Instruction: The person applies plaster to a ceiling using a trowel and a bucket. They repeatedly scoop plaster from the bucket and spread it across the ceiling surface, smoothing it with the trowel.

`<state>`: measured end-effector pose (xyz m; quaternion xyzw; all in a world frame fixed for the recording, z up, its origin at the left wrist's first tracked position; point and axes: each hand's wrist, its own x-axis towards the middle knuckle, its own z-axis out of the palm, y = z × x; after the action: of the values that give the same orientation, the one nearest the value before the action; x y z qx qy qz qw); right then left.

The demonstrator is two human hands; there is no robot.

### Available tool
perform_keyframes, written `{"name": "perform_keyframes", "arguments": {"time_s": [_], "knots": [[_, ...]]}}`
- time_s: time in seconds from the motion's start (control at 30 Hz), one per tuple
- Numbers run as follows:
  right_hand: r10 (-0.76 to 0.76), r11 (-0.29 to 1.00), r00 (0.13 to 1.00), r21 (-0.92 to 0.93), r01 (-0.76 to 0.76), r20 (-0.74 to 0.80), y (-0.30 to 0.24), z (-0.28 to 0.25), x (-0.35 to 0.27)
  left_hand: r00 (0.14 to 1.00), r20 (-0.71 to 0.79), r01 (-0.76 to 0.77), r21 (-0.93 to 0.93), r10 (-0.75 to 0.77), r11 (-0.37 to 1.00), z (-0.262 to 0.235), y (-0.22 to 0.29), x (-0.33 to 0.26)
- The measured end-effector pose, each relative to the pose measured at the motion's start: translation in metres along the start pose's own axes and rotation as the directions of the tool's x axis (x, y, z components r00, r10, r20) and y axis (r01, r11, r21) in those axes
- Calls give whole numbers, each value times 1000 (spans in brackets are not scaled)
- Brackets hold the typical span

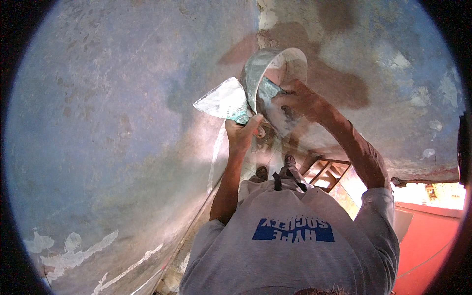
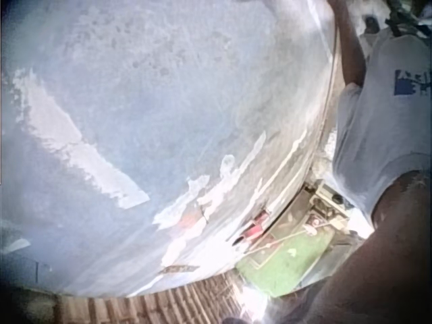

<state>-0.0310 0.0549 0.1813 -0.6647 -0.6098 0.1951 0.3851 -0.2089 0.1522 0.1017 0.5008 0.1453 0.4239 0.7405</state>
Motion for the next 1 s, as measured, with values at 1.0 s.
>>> {"name": "perform_keyframes", "arguments": {"time_s": [1.0], "knots": [[513,478,858,834,-275,-11,-21,-28,-33,975,-211,50,-67,-63,996,-17,-24,-5]]}}
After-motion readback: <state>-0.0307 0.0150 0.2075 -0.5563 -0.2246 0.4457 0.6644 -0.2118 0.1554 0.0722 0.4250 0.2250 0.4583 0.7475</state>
